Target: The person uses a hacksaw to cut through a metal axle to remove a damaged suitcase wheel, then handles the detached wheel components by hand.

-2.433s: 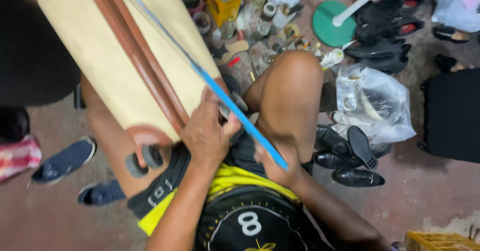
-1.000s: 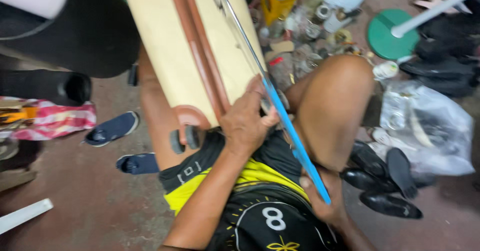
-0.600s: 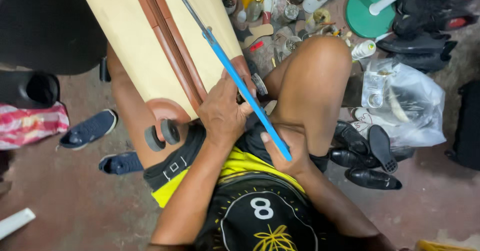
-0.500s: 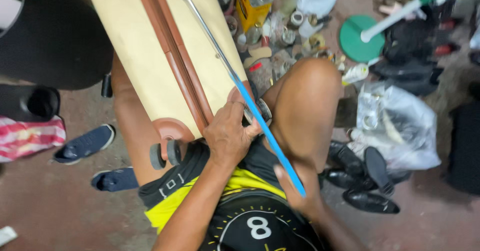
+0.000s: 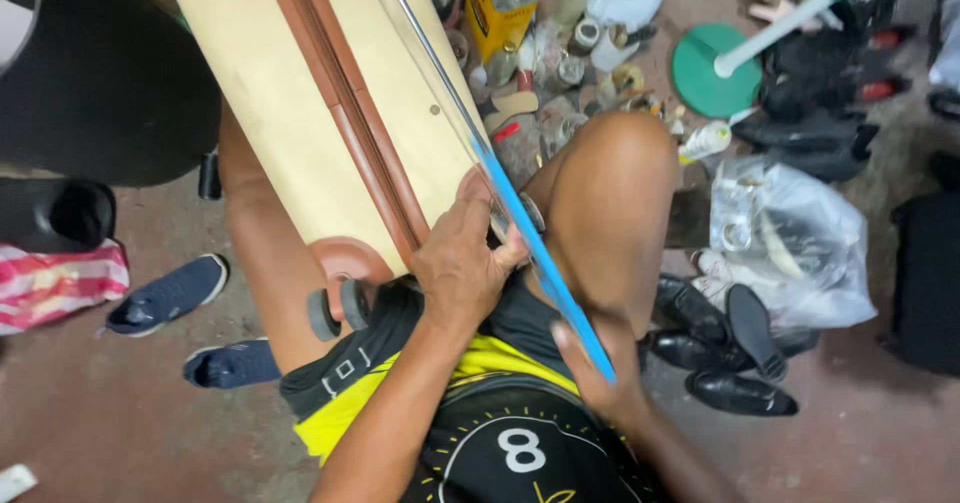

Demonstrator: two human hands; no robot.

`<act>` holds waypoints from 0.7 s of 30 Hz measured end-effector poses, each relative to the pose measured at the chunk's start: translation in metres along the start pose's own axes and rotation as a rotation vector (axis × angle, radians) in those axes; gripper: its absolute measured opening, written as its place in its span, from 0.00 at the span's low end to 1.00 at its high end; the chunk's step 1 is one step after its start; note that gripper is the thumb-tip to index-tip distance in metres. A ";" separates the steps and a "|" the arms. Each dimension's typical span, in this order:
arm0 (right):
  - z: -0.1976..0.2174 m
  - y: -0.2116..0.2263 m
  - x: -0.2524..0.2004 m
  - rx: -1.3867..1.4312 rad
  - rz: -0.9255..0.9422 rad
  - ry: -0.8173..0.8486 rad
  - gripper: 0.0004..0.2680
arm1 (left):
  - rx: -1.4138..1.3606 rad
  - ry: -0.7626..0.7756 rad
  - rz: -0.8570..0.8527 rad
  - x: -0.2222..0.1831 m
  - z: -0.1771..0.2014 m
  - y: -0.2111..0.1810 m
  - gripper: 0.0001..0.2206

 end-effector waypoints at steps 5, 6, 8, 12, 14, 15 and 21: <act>0.037 -0.027 -0.098 0.023 -0.236 0.104 0.13 | 0.090 0.135 0.070 -0.028 -0.011 0.004 0.19; 0.034 -0.024 -0.082 0.019 -0.218 0.112 0.13 | 0.096 0.088 0.056 -0.025 -0.008 0.005 0.20; 0.009 -0.007 -0.040 0.029 -0.180 0.032 0.12 | 0.068 0.033 -0.025 -0.013 -0.005 0.007 0.20; -0.019 0.013 0.007 0.152 -0.042 0.060 0.08 | 0.016 0.171 0.159 -0.029 0.000 0.005 0.18; -0.011 0.000 -0.002 0.114 -0.079 0.025 0.06 | -0.029 0.055 0.015 -0.012 0.002 0.000 0.18; 0.004 -0.005 -0.020 0.050 0.014 0.008 0.05 | -0.011 0.033 0.007 -0.007 -0.002 0.001 0.18; 0.029 -0.035 -0.093 0.100 -0.133 0.070 0.11 | 0.087 0.124 0.052 -0.014 -0.006 0.002 0.19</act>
Point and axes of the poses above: each hand's wrist, its own x-axis towards the middle knuckle, its own z-axis out of the back of the hand, y = z × x, the point moved 6 cm from there along x, towards the middle knuckle, and after that the axes turned 10 degrees about -z, right-handed, at the moved point
